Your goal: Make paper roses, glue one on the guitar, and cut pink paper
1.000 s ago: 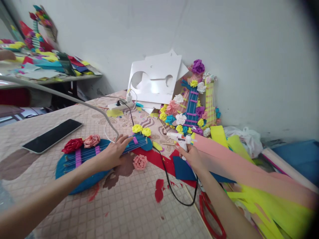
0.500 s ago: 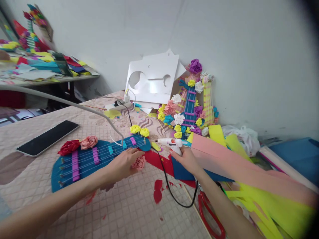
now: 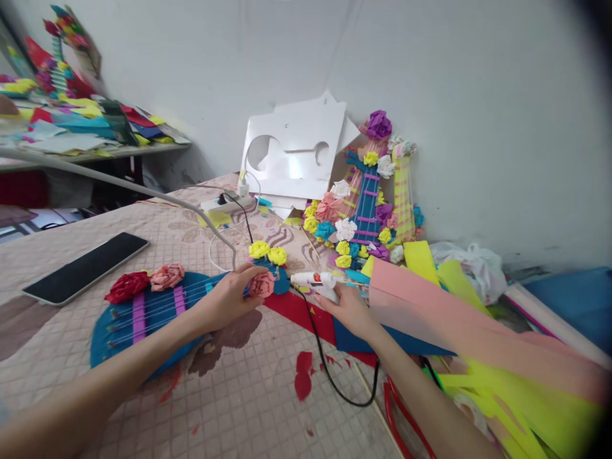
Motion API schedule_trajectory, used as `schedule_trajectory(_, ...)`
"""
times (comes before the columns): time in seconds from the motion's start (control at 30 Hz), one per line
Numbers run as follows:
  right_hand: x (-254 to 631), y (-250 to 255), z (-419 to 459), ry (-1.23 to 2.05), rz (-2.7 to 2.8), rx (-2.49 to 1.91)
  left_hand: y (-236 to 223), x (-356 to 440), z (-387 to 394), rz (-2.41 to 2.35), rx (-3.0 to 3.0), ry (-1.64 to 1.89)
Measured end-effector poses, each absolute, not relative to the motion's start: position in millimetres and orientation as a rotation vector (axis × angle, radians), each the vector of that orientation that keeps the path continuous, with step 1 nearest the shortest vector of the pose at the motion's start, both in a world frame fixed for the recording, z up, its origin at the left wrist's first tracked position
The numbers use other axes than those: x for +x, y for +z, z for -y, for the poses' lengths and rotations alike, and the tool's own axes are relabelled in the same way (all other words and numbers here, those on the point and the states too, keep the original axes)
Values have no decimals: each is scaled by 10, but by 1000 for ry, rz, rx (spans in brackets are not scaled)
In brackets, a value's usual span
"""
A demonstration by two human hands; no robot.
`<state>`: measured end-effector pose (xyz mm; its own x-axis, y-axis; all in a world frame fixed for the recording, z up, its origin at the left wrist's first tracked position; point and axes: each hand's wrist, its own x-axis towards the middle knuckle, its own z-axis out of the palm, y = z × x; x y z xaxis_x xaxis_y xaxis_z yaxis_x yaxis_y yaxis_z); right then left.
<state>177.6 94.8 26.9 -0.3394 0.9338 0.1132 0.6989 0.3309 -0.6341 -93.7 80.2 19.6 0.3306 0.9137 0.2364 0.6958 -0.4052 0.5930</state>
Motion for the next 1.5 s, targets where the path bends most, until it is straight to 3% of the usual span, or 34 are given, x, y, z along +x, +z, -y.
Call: schedule_trajectory(1.5,1594,263,-1211,500,2311,-1411,155,-898,-1012,-1474,2227,872)
